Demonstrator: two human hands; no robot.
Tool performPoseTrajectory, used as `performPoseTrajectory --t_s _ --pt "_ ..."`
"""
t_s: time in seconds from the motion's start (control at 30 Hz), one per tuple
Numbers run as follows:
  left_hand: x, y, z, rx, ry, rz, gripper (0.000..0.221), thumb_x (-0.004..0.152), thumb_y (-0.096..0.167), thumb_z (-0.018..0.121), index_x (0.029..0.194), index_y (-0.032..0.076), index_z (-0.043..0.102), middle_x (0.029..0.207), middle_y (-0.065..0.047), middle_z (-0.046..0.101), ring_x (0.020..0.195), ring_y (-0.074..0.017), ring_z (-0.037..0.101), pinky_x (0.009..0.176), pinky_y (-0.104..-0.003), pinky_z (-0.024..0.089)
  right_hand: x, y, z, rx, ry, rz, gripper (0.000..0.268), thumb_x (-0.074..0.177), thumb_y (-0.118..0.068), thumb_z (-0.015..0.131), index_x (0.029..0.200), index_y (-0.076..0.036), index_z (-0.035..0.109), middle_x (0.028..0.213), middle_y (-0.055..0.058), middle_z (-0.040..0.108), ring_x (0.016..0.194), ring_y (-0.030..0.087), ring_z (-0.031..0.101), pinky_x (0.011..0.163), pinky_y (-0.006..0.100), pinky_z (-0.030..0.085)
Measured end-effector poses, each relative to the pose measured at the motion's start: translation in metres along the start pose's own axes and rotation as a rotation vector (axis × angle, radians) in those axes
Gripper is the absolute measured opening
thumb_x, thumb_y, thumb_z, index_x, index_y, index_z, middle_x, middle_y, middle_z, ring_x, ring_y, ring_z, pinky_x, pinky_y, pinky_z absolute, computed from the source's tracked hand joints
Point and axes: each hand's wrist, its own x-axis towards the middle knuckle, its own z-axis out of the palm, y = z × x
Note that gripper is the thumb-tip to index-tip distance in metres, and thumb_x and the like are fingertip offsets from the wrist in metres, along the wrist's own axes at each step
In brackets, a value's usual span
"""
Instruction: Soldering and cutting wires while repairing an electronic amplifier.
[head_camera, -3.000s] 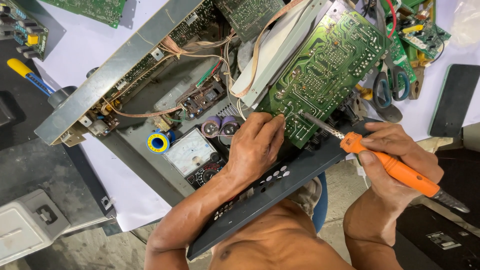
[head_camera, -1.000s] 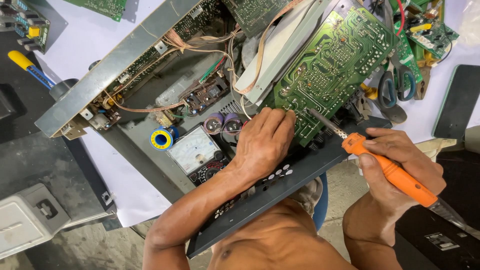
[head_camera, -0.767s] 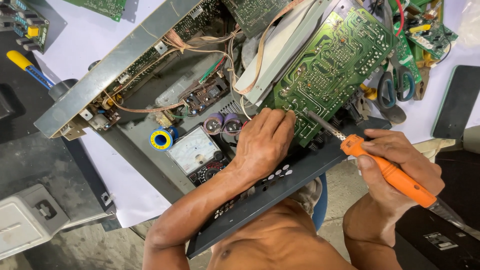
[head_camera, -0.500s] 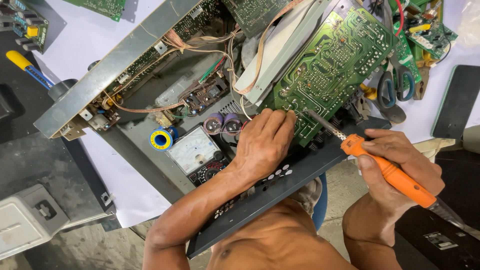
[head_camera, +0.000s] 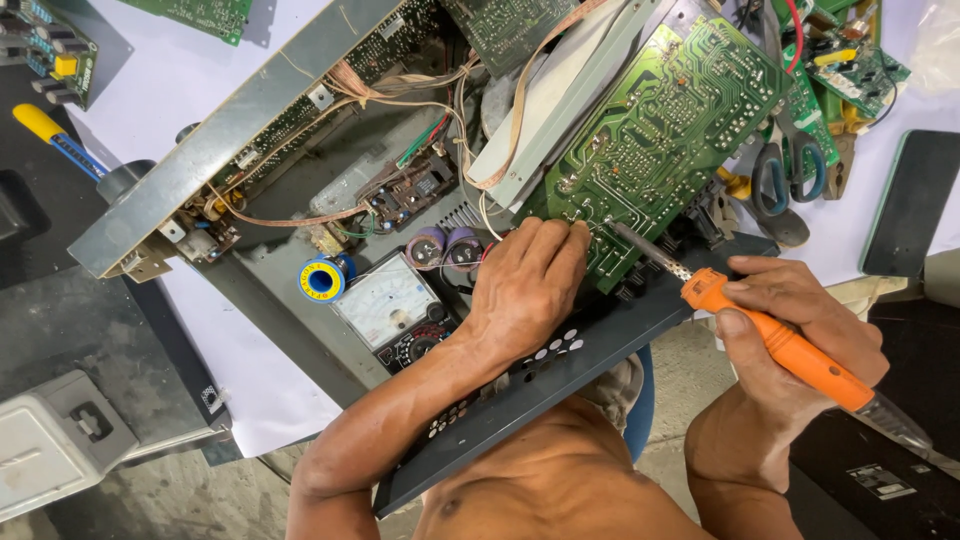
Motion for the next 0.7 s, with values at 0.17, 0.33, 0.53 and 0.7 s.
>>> performPoseTrajectory --t_s 0.17,0.33,0.53,0.7 --pt "-0.006 0.000 -0.004 -0.112 -0.026 -0.077 0.006 0.105 0.001 0.063 0.107 -0.005 0.063 0.092 -0.013 0.056 0.073 -0.0288 0.052 0.057 -0.041 0.046 -0.002 0.018 -0.016 0.008 0.167 -0.001 0.017 0.093 0.001 0.067 0.099 0.016 0.060 0.085 0.027 0.061 0.082 0.042 0.068 0.094 0.062 0.068" --pt "-0.007 -0.009 -0.032 -0.209 0.026 -0.153 0.014 0.100 0.004 0.073 0.112 -0.002 0.068 0.100 -0.013 0.064 0.078 -0.0240 0.065 0.064 -0.035 0.058 0.023 0.067 -0.042 0.123 0.397 0.038 0.029 0.117 -0.027 0.062 0.119 0.001 0.055 0.081 0.014 0.052 0.068 0.023 0.058 0.082 0.047 0.064" --pt "-0.013 -0.022 -0.096 -0.330 -0.039 -0.273 0.013 0.098 -0.002 0.071 0.111 -0.003 0.070 0.100 -0.016 0.069 0.085 -0.0250 0.069 0.080 -0.033 0.058 0.099 0.134 -0.056 0.165 0.632 0.186 0.043 0.104 -0.038 0.075 0.118 0.003 0.073 0.098 0.022 0.072 0.079 0.027 0.064 0.082 0.040 0.060" --pt "-0.056 -0.036 -0.131 -0.058 0.093 -0.519 0.008 0.100 0.000 0.076 0.108 -0.002 0.076 0.096 -0.012 0.075 0.067 -0.0110 0.052 0.061 -0.023 0.043 0.149 0.251 -0.091 0.262 0.521 -0.002 0.013 0.110 0.000 0.064 0.113 -0.002 0.077 0.101 0.014 0.063 0.087 0.029 0.050 0.088 0.051 0.054"
